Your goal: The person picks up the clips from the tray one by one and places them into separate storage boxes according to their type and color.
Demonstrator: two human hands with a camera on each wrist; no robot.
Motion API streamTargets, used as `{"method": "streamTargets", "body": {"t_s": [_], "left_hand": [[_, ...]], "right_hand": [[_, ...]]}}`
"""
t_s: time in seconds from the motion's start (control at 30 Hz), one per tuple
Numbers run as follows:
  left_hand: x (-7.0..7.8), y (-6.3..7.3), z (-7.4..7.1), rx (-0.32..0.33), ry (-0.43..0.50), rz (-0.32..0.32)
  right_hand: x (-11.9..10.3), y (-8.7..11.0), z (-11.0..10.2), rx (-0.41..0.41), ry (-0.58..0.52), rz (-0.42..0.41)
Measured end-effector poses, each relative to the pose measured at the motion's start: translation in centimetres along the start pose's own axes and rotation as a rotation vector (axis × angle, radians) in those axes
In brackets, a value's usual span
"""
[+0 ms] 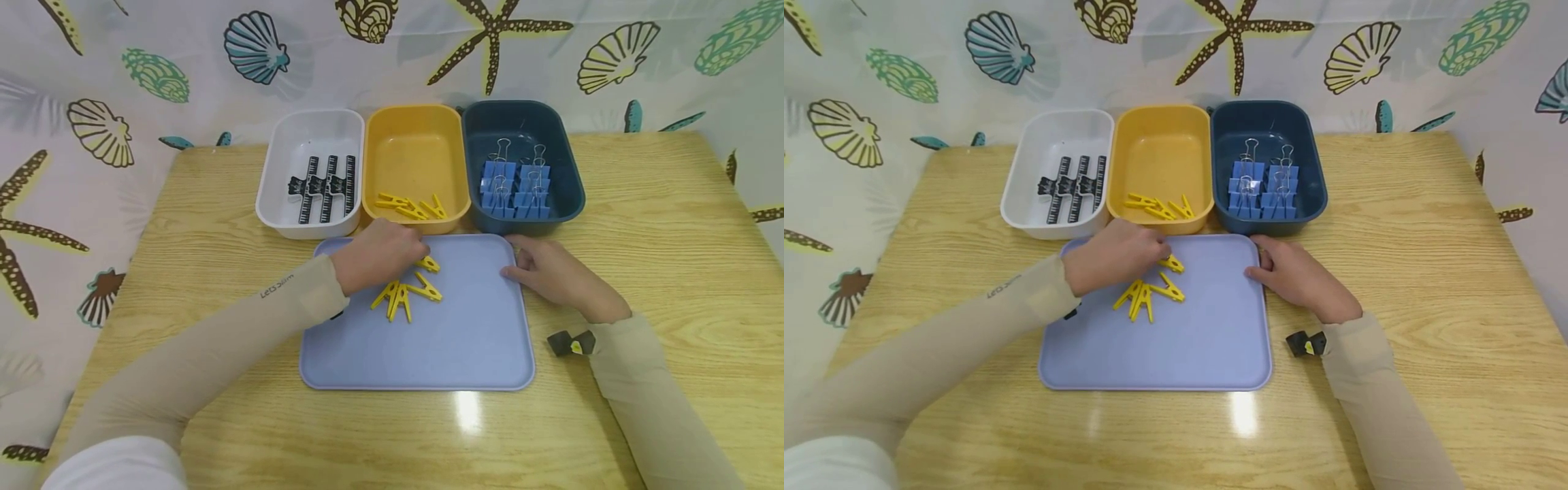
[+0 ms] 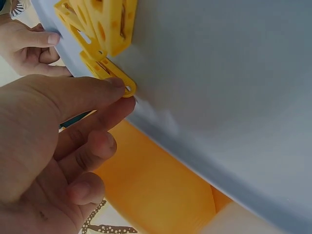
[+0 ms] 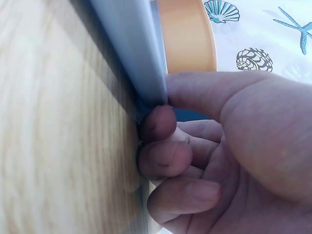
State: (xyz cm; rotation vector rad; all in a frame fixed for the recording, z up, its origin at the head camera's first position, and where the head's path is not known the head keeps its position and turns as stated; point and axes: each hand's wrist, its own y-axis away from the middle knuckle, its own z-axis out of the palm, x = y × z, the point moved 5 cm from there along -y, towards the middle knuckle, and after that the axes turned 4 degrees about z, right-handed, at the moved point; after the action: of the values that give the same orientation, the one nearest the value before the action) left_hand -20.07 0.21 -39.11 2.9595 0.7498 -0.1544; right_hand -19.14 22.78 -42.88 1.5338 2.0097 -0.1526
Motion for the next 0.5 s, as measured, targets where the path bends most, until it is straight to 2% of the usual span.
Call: {"method": "streamTargets", "body": {"t_s": [0.5], "left_hand": [[-0.03,0.95,-0.2,0.007,-0.032,-0.015]], "right_hand": [[-0.17,0.06,-0.06,-0.003,-0.002,-0.002]]}}
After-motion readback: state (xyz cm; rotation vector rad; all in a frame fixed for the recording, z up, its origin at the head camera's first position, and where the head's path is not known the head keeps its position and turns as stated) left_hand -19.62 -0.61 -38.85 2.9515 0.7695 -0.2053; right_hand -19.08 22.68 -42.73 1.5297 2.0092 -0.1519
